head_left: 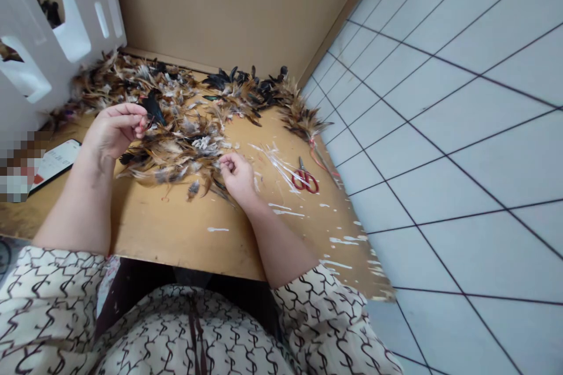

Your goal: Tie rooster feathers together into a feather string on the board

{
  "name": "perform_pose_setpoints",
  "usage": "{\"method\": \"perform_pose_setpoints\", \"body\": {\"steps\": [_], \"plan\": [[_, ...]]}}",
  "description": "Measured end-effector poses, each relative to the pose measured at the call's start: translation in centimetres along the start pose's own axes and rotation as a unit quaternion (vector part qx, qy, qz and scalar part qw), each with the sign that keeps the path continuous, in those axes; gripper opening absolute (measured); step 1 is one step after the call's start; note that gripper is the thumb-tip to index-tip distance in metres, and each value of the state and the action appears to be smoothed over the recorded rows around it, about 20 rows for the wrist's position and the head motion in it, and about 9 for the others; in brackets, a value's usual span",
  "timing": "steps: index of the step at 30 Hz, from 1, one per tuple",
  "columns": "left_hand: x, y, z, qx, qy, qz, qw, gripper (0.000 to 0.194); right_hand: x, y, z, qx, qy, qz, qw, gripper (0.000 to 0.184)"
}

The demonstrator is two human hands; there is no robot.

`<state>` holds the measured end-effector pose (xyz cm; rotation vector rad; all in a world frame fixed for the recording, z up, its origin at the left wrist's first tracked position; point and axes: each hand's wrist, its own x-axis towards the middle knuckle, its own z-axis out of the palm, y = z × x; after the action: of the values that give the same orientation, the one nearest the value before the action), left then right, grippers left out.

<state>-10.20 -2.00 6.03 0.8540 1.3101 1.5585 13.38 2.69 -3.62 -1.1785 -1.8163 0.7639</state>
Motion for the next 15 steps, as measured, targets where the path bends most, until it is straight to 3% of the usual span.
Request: {"method": "perform_pose_setpoints", "body": {"steps": [5, 9, 12, 15], "plan": [[-1.0, 0.5, 0.1, 0.005, -0.013, 0.001, 1.000, 0.016, 0.0, 0.2, 0.1, -0.003, -0.005, -0.001, 1.000, 0.013], [-3.3, 0.9, -1.3, 0.097, -0.043, -0.023, 0.994, 0.011, 0.1, 0.4, 0.0, -0.011, -0.004, -0.014, 1.000, 0.014], [-5.6, 0.9, -4.0, 0.206, -0.077, -0.055, 0.974, 0.007, 0.1, 0.3, -0.1, -0.019, -0.003, -0.022, 1.000, 0.014], [-7.9, 0.5, -8.6, 0.347, -0.073, -0.058, 0.933, 0.003, 0.0, 0.2, -0.1, -0.027, -0.006, -0.030, 0.999, 0.015]]}}
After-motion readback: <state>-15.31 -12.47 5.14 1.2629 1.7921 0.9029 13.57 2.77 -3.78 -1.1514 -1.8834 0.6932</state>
